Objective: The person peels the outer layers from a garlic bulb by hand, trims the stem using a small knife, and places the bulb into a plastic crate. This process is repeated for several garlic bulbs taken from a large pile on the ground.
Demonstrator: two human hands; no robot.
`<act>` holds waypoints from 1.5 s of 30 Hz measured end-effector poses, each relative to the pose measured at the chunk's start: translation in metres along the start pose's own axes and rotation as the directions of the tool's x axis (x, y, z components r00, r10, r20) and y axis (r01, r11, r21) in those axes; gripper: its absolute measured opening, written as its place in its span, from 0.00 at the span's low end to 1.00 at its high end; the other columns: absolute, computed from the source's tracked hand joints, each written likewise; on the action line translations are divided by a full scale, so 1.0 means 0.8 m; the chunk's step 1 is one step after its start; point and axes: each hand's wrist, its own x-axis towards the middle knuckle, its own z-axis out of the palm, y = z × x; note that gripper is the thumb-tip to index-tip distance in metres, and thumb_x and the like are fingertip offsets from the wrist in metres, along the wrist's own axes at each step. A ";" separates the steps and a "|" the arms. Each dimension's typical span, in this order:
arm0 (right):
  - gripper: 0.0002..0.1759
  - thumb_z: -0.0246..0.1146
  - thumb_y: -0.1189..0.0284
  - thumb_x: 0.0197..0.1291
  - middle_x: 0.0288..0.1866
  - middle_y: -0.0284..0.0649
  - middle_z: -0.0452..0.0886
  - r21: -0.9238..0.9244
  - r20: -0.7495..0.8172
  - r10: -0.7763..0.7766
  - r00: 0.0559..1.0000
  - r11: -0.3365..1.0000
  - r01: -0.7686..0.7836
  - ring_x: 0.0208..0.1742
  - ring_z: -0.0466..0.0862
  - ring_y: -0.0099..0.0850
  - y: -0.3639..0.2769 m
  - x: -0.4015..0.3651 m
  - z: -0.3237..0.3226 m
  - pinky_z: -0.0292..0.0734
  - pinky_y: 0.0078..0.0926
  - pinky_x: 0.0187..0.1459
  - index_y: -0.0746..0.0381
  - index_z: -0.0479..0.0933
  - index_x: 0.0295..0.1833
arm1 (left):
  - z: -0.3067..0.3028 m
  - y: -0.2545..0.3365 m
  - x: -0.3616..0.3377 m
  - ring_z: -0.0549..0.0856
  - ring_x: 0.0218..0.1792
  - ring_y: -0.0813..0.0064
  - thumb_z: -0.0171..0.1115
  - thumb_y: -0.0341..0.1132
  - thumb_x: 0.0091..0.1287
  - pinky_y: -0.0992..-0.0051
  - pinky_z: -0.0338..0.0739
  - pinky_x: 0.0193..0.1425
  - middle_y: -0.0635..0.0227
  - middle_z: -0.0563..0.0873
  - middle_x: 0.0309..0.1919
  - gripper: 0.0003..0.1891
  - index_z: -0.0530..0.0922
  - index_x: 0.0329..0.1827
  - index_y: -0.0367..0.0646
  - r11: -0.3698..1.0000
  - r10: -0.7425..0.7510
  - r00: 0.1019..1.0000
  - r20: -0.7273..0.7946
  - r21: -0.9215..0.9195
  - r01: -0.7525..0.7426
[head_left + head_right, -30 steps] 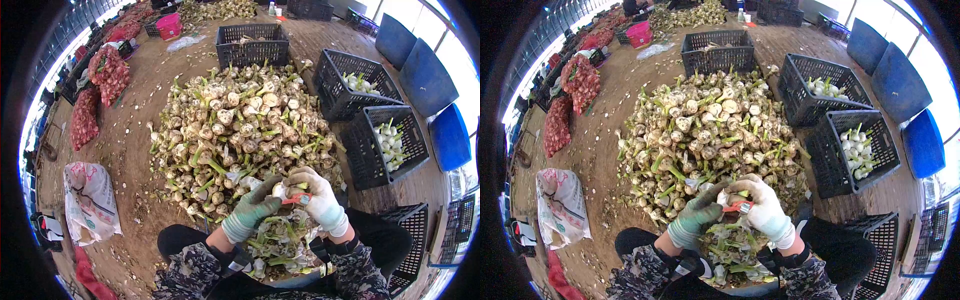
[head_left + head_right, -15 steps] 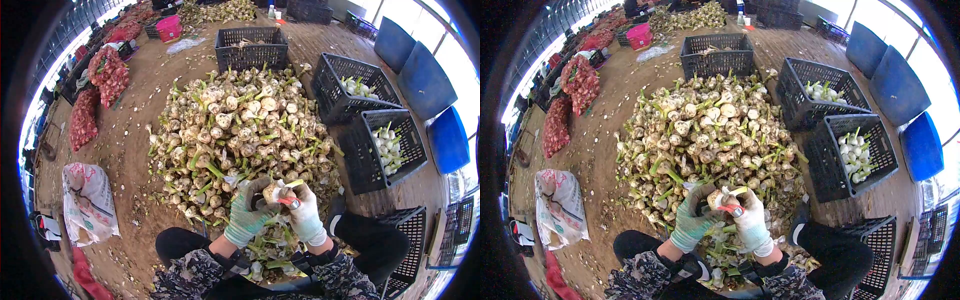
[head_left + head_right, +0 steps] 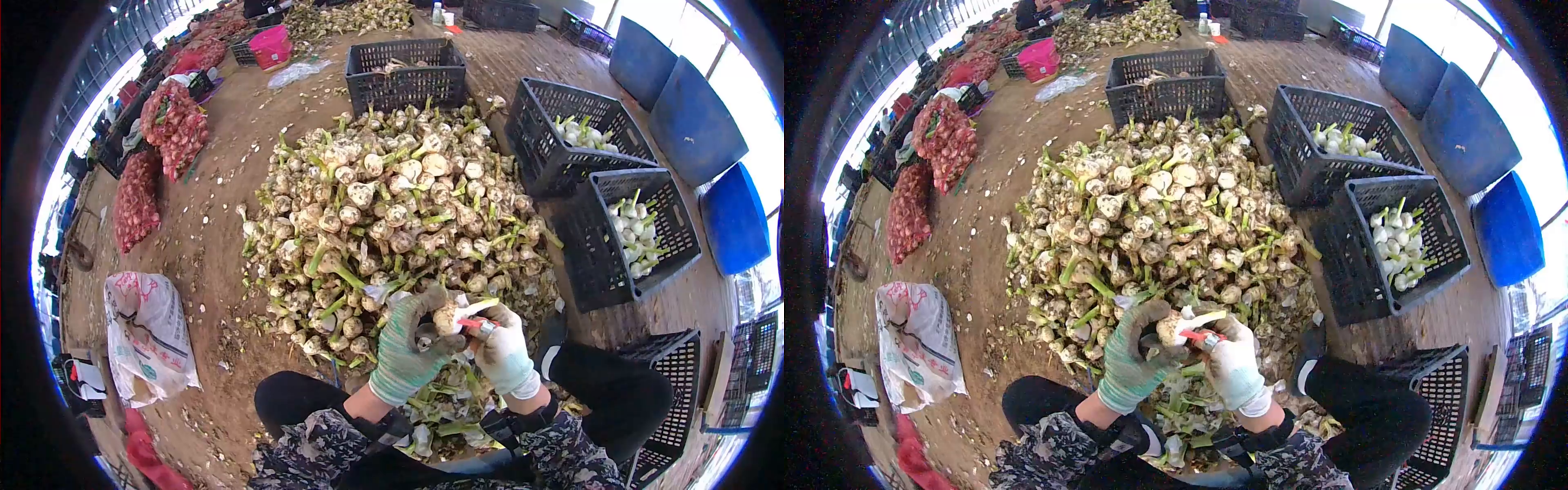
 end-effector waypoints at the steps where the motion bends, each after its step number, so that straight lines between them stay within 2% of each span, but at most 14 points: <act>1: 0.15 0.57 0.81 0.54 0.39 0.39 0.79 -0.042 -0.014 -0.051 0.999 0.998 0.051 0.38 0.80 0.25 0.009 0.004 -0.006 0.77 0.19 0.37 0.69 0.70 0.49 | 0.000 0.001 0.002 0.76 0.47 0.78 0.70 0.28 0.49 0.78 0.73 0.51 0.67 0.75 0.49 0.30 0.67 0.56 0.38 0.999 -0.051 0.999 -0.015 -0.017 0.051; 8: 0.17 0.59 0.73 0.56 0.43 0.39 0.76 -0.001 0.093 -0.053 0.994 0.999 0.053 0.40 0.78 0.27 -0.019 -0.007 0.008 0.74 0.21 0.43 0.71 0.69 0.49 | -0.001 0.006 0.009 0.76 0.46 0.78 0.67 0.25 0.53 0.79 0.74 0.48 0.66 0.76 0.47 0.27 0.66 0.57 0.37 0.974 -0.202 0.977 -0.074 -0.117 0.192; 11: 0.18 0.60 0.70 0.56 0.41 0.39 0.77 -0.249 0.126 -0.090 0.988 0.961 0.119 0.40 0.77 0.25 -0.010 0.003 0.001 0.73 0.20 0.44 0.70 0.69 0.48 | -0.001 0.010 0.006 0.76 0.47 0.77 0.66 0.26 0.53 0.78 0.74 0.50 0.65 0.76 0.48 0.26 0.67 0.56 0.36 0.962 -0.239 0.970 -0.039 -0.143 0.232; 21: 0.16 0.59 0.81 0.50 0.41 0.40 0.77 -0.287 -0.002 -0.092 0.996 0.954 0.088 0.41 0.77 0.26 -0.004 -0.002 0.015 0.72 0.22 0.45 0.71 0.72 0.47 | -0.008 0.001 0.003 0.77 0.46 0.77 0.65 0.26 0.54 0.79 0.74 0.48 0.64 0.76 0.48 0.25 0.67 0.56 0.35 0.999 0.021 0.994 -0.106 0.048 -0.016; 23: 0.16 0.57 0.85 0.46 0.40 0.42 0.78 -0.551 0.022 -0.165 0.986 0.821 0.150 0.40 0.77 0.26 -0.003 0.001 0.013 0.72 0.21 0.44 0.72 0.72 0.45 | -0.007 0.002 0.004 0.78 0.45 0.77 0.65 0.26 0.54 0.79 0.74 0.48 0.64 0.76 0.49 0.26 0.67 0.56 0.35 0.999 0.042 0.994 -0.099 0.030 -0.039; 26: 0.17 0.55 0.86 0.45 0.40 0.43 0.78 -0.675 -0.002 -0.214 0.977 0.721 0.157 0.40 0.77 0.27 0.017 0.017 0.002 0.72 0.21 0.44 0.72 0.72 0.44 | -0.005 0.006 0.004 0.78 0.43 0.78 0.65 0.26 0.54 0.79 0.74 0.47 0.64 0.76 0.47 0.25 0.68 0.55 0.35 0.988 -0.116 0.982 -0.151 -0.118 0.099; 28: 0.18 0.54 0.86 0.47 0.38 0.41 0.77 -0.605 -0.008 -0.265 0.964 0.769 0.206 0.37 0.77 0.26 0.036 0.026 -0.022 0.73 0.22 0.40 0.73 0.70 0.47 | -0.007 0.008 0.007 0.79 0.40 0.78 0.64 0.29 0.56 0.80 0.75 0.44 0.65 0.78 0.43 0.22 0.69 0.53 0.35 0.855 -0.345 0.933 -0.103 -0.443 0.268; 32: 0.18 0.56 0.72 0.58 0.39 0.39 0.77 -0.758 0.078 -0.036 0.996 0.646 0.083 0.36 0.77 0.22 0.001 0.014 -0.043 0.74 0.20 0.36 0.72 0.69 0.52 | -0.026 -0.008 0.006 0.79 0.35 0.78 0.59 0.38 0.60 0.79 0.75 0.39 0.67 0.80 0.37 0.19 0.71 0.51 0.37 0.697 -0.413 0.906 0.097 -0.606 0.383; 33: 0.23 0.57 0.65 0.60 0.39 0.38 0.77 -0.528 0.023 0.038 0.999 0.849 -0.020 0.38 0.77 0.22 -0.005 0.011 -0.036 0.73 0.20 0.39 0.71 0.68 0.54 | -0.026 -0.013 0.007 0.80 0.37 0.76 0.56 0.38 0.61 0.77 0.76 0.41 0.66 0.80 0.39 0.18 0.70 0.52 0.38 0.707 -0.428 0.897 0.109 -0.578 0.407; 37: 0.24 0.61 0.74 0.53 0.46 0.40 0.74 -0.404 0.236 -0.106 0.966 0.894 0.196 0.46 0.73 0.23 -0.019 0.008 -0.008 0.68 0.21 0.50 0.72 0.67 0.55 | -0.017 0.009 0.008 0.79 0.41 0.76 0.54 0.35 0.63 0.75 0.78 0.43 0.66 0.79 0.43 0.20 0.67 0.57 0.39 0.496 -0.507 0.829 0.237 -0.707 0.504; 40: 0.25 0.63 0.76 0.49 0.47 0.42 0.73 -0.654 0.346 -0.090 0.934 0.691 0.308 0.48 0.72 0.24 -0.027 0.018 0.001 0.68 0.22 0.51 0.72 0.67 0.53 | -0.015 0.005 0.008 0.80 0.41 0.75 0.53 0.33 0.64 0.75 0.78 0.44 0.65 0.78 0.44 0.21 0.65 0.59 0.39 0.575 -0.531 0.830 0.172 -0.646 0.502; 41: 0.21 0.63 0.77 0.48 0.45 0.43 0.75 -0.555 0.306 -0.187 0.933 0.761 0.335 0.46 0.73 0.25 -0.019 0.018 0.003 0.69 0.21 0.50 0.73 0.70 0.49 | -0.017 0.005 0.005 0.79 0.43 0.74 0.51 0.32 0.65 0.73 0.78 0.45 0.64 0.77 0.46 0.20 0.65 0.60 0.38 0.652 -0.523 0.843 0.123 -0.579 0.489; 44: 0.19 0.62 0.78 0.48 0.43 0.42 0.76 -0.666 0.301 -0.060 0.952 0.701 0.255 0.44 0.75 0.25 -0.036 0.013 0.005 0.70 0.21 0.48 0.73 0.71 0.47 | -0.020 0.006 0.005 0.80 0.43 0.71 0.51 0.34 0.65 0.72 0.79 0.45 0.62 0.78 0.46 0.20 0.65 0.59 0.37 0.589 -0.497 0.845 0.195 -0.639 0.494; 45: 0.19 0.61 0.78 0.49 0.41 0.40 0.77 -0.467 0.276 -0.051 0.960 0.866 0.180 0.41 0.76 0.24 -0.031 0.012 0.000 0.71 0.20 0.47 0.72 0.71 0.48 | -0.022 0.006 0.005 0.80 0.43 0.69 0.52 0.35 0.65 0.71 0.78 0.46 0.60 0.79 0.45 0.20 0.66 0.57 0.36 0.522 -0.488 0.828 0.276 -0.669 0.530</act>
